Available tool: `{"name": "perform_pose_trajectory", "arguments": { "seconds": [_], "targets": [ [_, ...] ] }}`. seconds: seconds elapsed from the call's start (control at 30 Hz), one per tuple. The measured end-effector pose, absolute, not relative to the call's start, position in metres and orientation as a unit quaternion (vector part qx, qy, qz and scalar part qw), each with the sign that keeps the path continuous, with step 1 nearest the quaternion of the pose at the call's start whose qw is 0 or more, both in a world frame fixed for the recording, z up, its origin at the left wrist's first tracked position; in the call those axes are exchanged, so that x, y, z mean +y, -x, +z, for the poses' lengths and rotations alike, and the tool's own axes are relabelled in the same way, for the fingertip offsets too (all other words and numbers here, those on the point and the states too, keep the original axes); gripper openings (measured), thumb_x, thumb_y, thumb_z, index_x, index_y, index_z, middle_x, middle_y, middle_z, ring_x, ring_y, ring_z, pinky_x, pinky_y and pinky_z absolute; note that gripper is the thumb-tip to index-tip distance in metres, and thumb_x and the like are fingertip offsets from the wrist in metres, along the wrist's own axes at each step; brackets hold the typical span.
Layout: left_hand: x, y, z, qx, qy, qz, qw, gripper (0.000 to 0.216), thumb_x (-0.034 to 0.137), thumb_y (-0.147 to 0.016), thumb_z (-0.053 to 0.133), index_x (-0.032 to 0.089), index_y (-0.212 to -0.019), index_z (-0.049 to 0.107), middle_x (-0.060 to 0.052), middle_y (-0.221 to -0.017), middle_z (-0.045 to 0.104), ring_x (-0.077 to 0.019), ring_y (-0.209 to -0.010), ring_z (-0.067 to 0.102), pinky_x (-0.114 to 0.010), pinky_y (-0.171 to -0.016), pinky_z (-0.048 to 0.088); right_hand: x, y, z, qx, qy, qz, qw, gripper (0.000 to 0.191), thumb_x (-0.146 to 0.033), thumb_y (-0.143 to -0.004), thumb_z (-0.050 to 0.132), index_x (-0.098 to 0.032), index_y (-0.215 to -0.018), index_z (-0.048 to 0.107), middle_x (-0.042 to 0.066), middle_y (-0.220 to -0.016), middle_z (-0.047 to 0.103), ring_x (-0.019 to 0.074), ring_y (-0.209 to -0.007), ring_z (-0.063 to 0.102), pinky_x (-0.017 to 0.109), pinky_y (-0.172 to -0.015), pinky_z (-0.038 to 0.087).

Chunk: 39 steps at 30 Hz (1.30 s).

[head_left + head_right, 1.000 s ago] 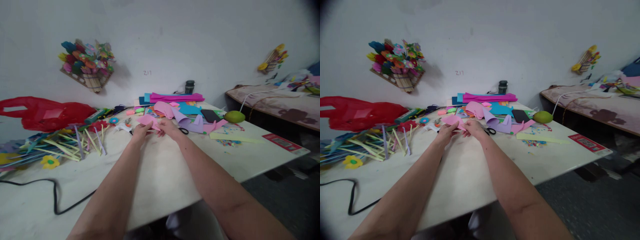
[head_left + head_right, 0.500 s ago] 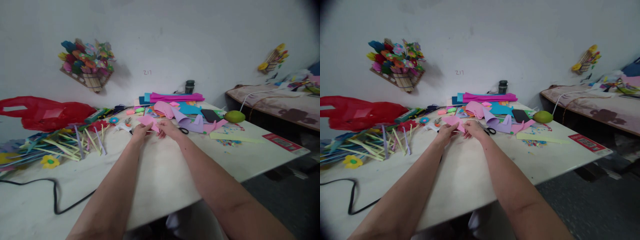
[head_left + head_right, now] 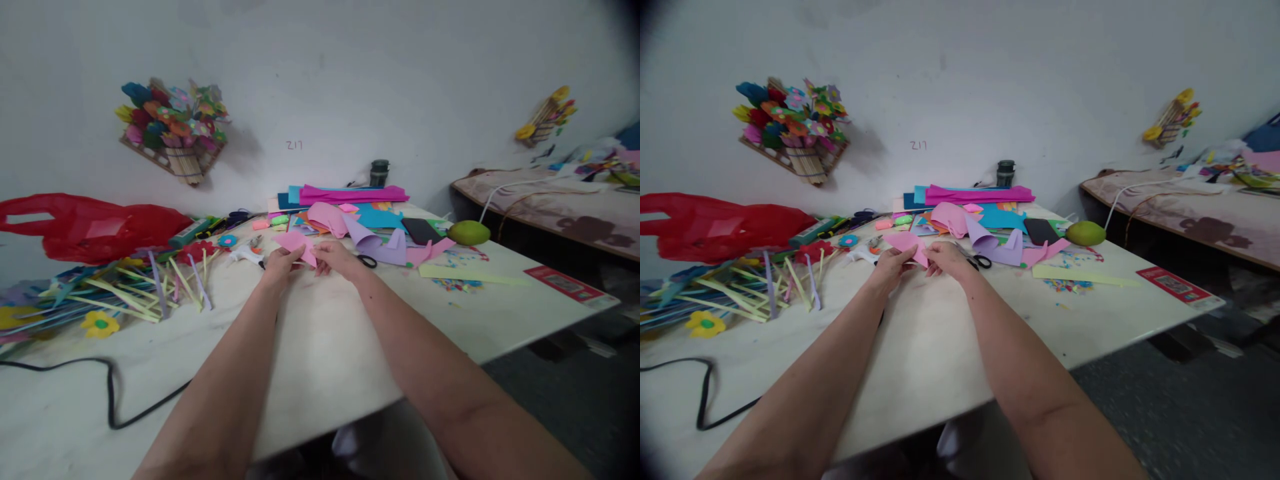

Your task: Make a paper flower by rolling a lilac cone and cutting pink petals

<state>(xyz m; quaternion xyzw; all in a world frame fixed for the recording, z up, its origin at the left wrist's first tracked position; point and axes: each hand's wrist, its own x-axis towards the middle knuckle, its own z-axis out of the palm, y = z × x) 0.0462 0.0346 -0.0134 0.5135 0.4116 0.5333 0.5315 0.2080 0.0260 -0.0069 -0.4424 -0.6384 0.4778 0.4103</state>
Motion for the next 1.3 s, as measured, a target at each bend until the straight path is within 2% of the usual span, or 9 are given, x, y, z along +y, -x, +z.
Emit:
{"name": "perform_pose_trajectory", "arguments": {
  "seconds": [0.23,0.4,0.5,0.67,0.83,1.1,1.3],
  "targets": [
    [0.031,-0.049,-0.011,0.396,-0.493,0.544,0.551,0.045,0.048,-0.054,0.084,0.011,-0.075,0.068,-0.006,-0.068,0.068,-0.013,-0.058,0.061,-0.022,-0.052,0.045,0.026,-0.21,-0.007,-0.658,0.428,0.456,0.42,0.021,-0.024,-0.087,0.057,-0.015,-0.068,0.055,-0.001,-0.058,0.065,0.0057,-0.038,0.054,0.015,-0.034,0.03],
    [0.034,-0.051,-0.009,0.409,-0.423,0.591,0.552,0.044,0.054,-0.07,0.073,0.013,-0.081,0.064,-0.005,-0.07,0.065,-0.0144,-0.06,0.061,-0.025,-0.051,0.049,0.026,-0.211,-0.008,-0.667,0.399,0.471,0.417,0.022,-0.025,-0.084,0.058,-0.015,-0.064,0.057,0.0,-0.058,0.065,0.006,-0.041,0.055,0.016,-0.036,0.03],
    [0.036,-0.052,-0.008,0.403,-0.389,0.625,0.544,0.038,0.052,-0.077,0.068,0.015,-0.082,0.059,-0.001,-0.067,0.061,-0.0125,-0.057,0.058,-0.025,-0.052,0.049,0.024,-0.211,-0.005,-0.675,0.383,0.478,0.412,0.022,-0.025,-0.081,0.059,-0.015,-0.061,0.056,-0.001,-0.054,0.062,0.0062,-0.041,0.055,0.016,-0.037,0.031],
    [0.036,-0.053,-0.007,0.383,-0.352,0.66,0.542,0.033,0.046,-0.076,0.07,0.018,-0.077,0.053,0.004,-0.062,0.053,-0.009,-0.053,0.051,-0.021,-0.052,0.046,0.016,-0.211,0.002,-0.695,0.356,0.492,0.384,0.019,-0.027,-0.077,0.062,-0.015,-0.063,0.059,0.001,-0.059,0.065,0.0069,-0.045,0.055,0.016,-0.039,0.035],
    [0.037,-0.052,-0.008,0.387,-0.349,0.661,0.54,0.032,0.044,-0.076,0.069,0.018,-0.076,0.051,0.004,-0.063,0.053,-0.0095,-0.055,0.052,-0.021,-0.051,0.045,0.014,-0.211,0.004,-0.688,0.343,0.522,0.368,0.02,-0.031,-0.079,0.058,-0.014,-0.068,0.062,0.003,-0.065,0.068,0.0093,-0.049,0.06,0.018,-0.041,0.039],
    [0.035,-0.053,-0.004,0.391,-0.339,0.664,0.541,0.034,0.045,-0.075,0.071,0.018,-0.073,0.05,0.004,-0.058,0.051,-0.0083,-0.051,0.049,-0.019,-0.047,0.044,0.017,-0.21,0.002,-0.68,0.359,0.521,0.37,0.01,-0.02,-0.075,0.058,-0.014,-0.067,0.06,0.001,-0.059,0.065,0.0091,-0.047,0.058,0.018,-0.04,0.038],
    [0.036,-0.052,-0.007,0.374,-0.336,0.667,0.55,0.029,0.038,-0.077,0.07,0.018,-0.071,0.05,0.004,-0.056,0.053,-0.0085,-0.049,0.049,-0.019,-0.046,0.041,0.012,-0.207,0.005,-0.678,0.379,0.511,0.368,0.009,-0.016,-0.076,0.059,-0.015,-0.067,0.058,0.0,-0.057,0.064,0.0087,-0.047,0.058,0.017,-0.04,0.037]
  ]
}}
